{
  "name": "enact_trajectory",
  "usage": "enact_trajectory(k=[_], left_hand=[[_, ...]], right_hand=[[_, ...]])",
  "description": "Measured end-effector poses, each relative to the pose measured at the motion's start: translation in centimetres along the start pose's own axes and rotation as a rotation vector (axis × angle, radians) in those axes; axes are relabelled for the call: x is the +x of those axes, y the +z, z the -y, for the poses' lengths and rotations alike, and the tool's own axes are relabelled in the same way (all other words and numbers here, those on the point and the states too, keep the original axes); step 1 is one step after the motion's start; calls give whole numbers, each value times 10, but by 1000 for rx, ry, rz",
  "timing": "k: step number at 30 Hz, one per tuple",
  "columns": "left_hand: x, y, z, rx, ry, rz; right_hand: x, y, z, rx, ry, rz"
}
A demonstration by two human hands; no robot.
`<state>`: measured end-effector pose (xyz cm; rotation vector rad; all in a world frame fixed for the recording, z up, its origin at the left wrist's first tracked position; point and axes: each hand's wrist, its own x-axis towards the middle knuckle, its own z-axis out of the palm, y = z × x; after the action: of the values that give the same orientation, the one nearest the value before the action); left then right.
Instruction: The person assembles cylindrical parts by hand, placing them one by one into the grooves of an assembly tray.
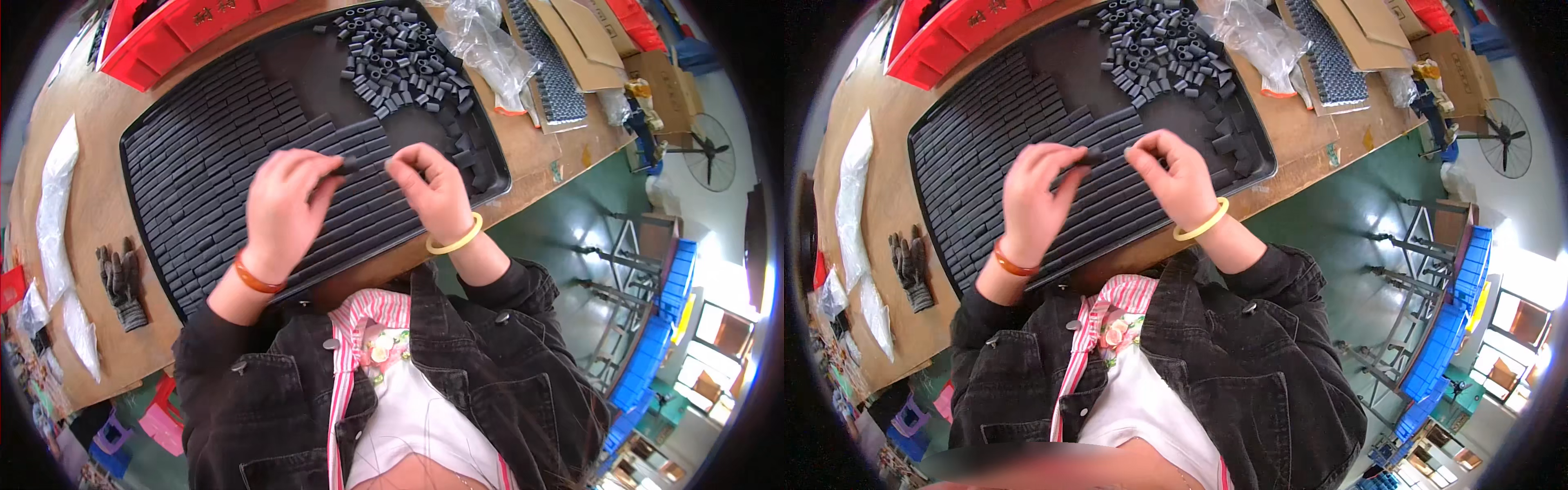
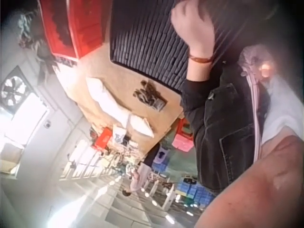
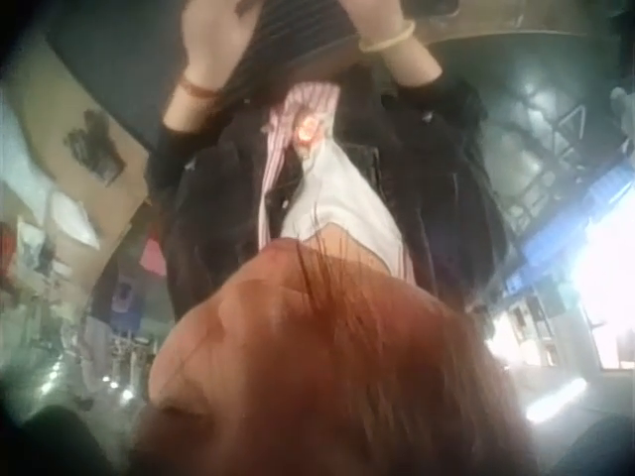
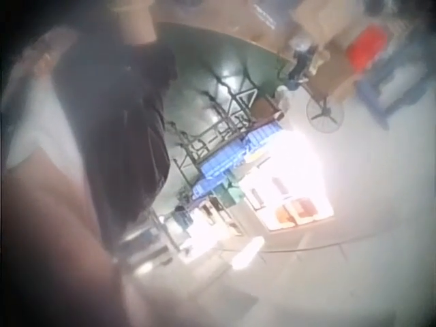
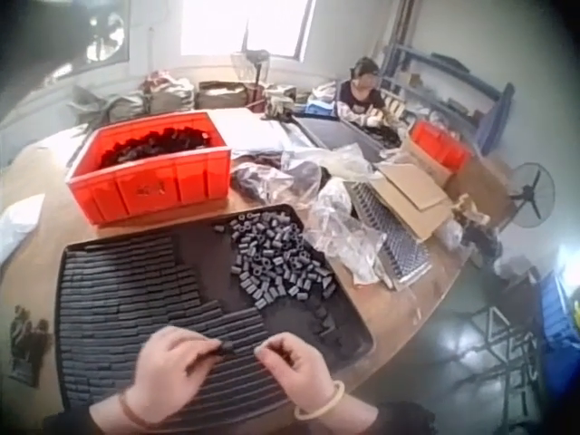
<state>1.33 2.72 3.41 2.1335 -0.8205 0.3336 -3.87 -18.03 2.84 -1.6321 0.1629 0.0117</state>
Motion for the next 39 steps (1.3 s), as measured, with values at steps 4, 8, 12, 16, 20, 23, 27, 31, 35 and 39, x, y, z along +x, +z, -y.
enact_trajectory(k=[4, 8, 12, 16, 20, 23, 27, 31, 35, 39], left_hand=[[40, -12, 29, 204, -15, -18], [62, 5, 90, 386, 33, -11], [89, -2, 127, 593, 110, -119], [85, 0, 148, 708, 65, 15], [77, 6, 147, 687, 105, 14], [74, 2, 150, 685, 94, 59], [80, -1, 141, 712, 121, 114], [74, -12, 143, 855, 128, 199], [72, -13, 142, 829, 114, 194], [77, -9, 86, 523, 152, 118]], right_hand=[[8, -30, -5, 700, 299, 37], [7, -28, -18, 762, 341, 64], [-4, -47, -25, 755, 315, -9], [-2, -56, -29, 738, 367, -19], [-3, -56, -29, 700, 386, 23], [-3, -58, -29, 692, 384, 33], [-6, -71, -20, 615, 377, 7], [3, -97, -26, 61, 146, -55], [-4, -114, -20, -627, -82, 2], [-16, -98, -29, -1050, -121, 157]])
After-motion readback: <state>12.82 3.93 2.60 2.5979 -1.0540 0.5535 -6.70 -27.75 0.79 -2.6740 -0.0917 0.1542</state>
